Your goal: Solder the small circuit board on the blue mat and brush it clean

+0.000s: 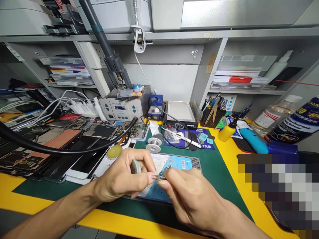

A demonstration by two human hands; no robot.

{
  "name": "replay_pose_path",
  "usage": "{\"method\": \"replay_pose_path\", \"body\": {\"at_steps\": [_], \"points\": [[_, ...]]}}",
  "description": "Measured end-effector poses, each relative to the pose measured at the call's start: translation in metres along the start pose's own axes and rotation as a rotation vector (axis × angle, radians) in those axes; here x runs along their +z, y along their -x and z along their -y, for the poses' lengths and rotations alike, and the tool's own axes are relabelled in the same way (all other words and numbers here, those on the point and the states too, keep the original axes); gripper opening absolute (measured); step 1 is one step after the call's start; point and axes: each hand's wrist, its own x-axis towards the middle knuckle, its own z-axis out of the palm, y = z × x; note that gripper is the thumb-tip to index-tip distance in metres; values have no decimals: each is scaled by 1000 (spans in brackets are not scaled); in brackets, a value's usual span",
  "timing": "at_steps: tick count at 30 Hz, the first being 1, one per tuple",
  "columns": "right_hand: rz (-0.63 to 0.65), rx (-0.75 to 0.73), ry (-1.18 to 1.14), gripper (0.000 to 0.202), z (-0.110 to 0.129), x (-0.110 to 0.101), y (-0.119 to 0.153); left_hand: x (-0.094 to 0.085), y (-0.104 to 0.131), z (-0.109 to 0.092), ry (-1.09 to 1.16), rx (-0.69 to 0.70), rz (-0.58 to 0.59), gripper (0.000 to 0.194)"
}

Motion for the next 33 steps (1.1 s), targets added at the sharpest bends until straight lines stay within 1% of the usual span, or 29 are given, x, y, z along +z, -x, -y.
{"method": "replay_pose_path", "body": {"at_steps": [7, 13, 20, 23, 29, 33], "points": [[-16, -7, 2, 24, 1, 0, 1, 0, -1, 1, 16, -3, 17, 10], [10, 36, 18, 12, 1, -1, 2, -1, 0, 3, 70, 1, 28, 13], [-1, 10, -9, 19, 0, -1, 0, -1, 0, 3, 59, -8, 32, 13], [10, 26, -43, 21, -1, 1, 2, 1, 1, 2, -25, 19, -7, 11], [34, 88, -97, 22, 3, -2, 2, 7, 5, 4, -274, 129, -140, 10], [20, 130, -88, 25, 8, -5, -4, 9, 7, 7, -337, 184, -172, 12]]}}
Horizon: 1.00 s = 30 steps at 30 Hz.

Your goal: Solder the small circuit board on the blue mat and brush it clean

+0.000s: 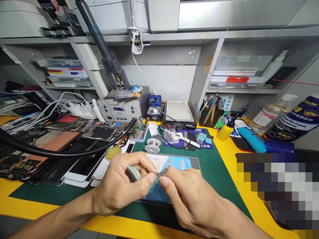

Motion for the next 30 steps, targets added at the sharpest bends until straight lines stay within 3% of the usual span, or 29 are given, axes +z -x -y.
{"method": "replay_pose_path", "body": {"at_steps": [4, 9, 15, 21, 25, 30], "points": [[-24, 45, -48, 31, 4, -2, -2, 2, 0, 0, 12, 2, -17, 12], [17, 267, -222, 35, 9, -7, 2, 5, -1, -2, 82, -3, -13, 15], [197, 594, -661, 47, 9, -10, 1, 7, 0, -1, 107, -80, -62, 17], [194, 750, -1041, 50, 9, -8, -6, 2, -3, 1, 236, -159, 27, 26], [173, 743, -1013, 52, 8, -8, -6, 1, -5, 3, 306, -198, 79, 32], [133, 610, -607, 50, 10, -8, -8, 3, -6, 5, 165, -151, 24, 28]]}}
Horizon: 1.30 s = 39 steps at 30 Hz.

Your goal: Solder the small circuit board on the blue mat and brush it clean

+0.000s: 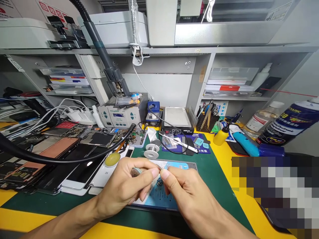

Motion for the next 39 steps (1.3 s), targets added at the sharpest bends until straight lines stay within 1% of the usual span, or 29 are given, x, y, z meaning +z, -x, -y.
{"method": "replay_pose_path", "body": {"at_steps": [3, 5, 8, 10, 12, 13, 14, 17, 19, 22, 24, 26, 29, 31, 33, 36, 39], "points": [[-68, -91, 181, 47, 1, 4, -1, 2, 0, 0, -67, 47, -52, 25], [-93, -137, 257, 44, -2, 7, -2, 4, 0, -1, -87, 49, -92, 23], [-165, -239, 335, 38, -11, 12, -4, 6, 1, 0, -101, 38, -131, 23], [-232, -305, 376, 35, -16, 14, -6, 7, 2, 0, -114, 32, -135, 23], [-234, -306, 363, 35, -16, 13, -8, 6, 2, 0, -127, 27, -134, 22], [-202, -262, 307, 36, -14, 11, -9, 6, 2, 0, -130, 23, -133, 22], [-143, -185, 203, 37, -12, 9, -10, 5, 1, 0, -127, 19, -134, 22], [102, 128, -315, 44, -4, 0, -11, 3, -1, -2, -96, -1, -138, 21], [206, 269, -616, 47, -1, -7, -12, 3, -2, -3, -78, -10, -135, 20], [301, 404, -850, 48, -1, -14, -13, 3, -2, -5, -68, 1, -121, 22], [392, 478, -972, 50, -3, -18, -13, 3, -1, -6, -81, 14, -128, 23], [476, 495, -1070, 52, -4, -21, -12, 4, -1, -6, -118, 24, -146, 23], [569, 494, -1129, 51, -5, -24, -11, 4, 0, -4, -198, 76, -156, 22], [599, 519, -1139, 49, -5, -24, -10, 3, 0, -2, -221, 125, -140, 20], [613, 528, -1145, 48, -5, -24, -9, 3, 0, 0, -217, 146, -113, 19], [641, 522, -1155, 49, -7, -22, -10, 3, 1, 1, -185, 142, -73, 20], [675, 510, -1181, 51, -10, -22, -12, 3, 1, 0, -129, 109, -41, 19]]}}
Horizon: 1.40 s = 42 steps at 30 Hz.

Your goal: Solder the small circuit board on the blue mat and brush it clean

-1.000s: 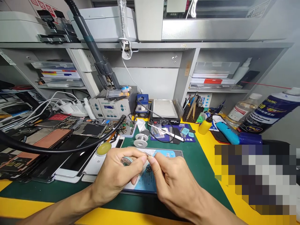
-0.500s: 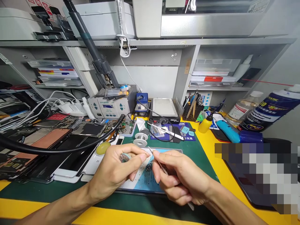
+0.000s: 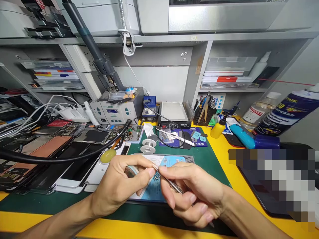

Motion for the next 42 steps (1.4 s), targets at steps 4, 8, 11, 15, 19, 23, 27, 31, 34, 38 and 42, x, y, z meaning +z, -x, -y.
{"method": "replay_pose_path", "body": {"at_steps": [4, 8, 11, 15, 19, 23, 27, 31, 34, 38, 42], "points": [[34, 28, -17, 48, 0, -4, 0, -1, 0, -3, 60, -74, 24, 20], [41, 56, -31, 46, 0, -5, -1, -1, 0, -3, 86, -93, 33, 20], [49, 61, -30, 46, 0, -6, -1, -2, 0, -2, 80, -99, 36, 20], [39, 78, -39, 47, 0, -7, -1, -3, -1, -4, 56, -118, 43, 19], [66, 92, -45, 49, 1, -7, -1, -3, -1, -6, 19, -96, 53, 17], [101, 118, -63, 49, 2, -9, -2, -3, -1, -8, -6, -24, 36, 12], [86, 106, -64, 46, 1, -10, -2, -3, -1, -7, -14, -2, 31, 13], [-8, 99, 1, 43, 0, -7, -1, -4, 0, -6, 4, -11, 42, 12], [-109, 88, 64, 42, 0, -3, -1, -4, 0, -5, 18, -38, 56, 11], [-223, 48, 180, 47, -1, 2, -2, -4, 0, -5, 45, -84, 70, 10], [-299, -74, 405, 54, -3, 5, -2, -3, 0, -6, 50, -152, 64, 13]]}}
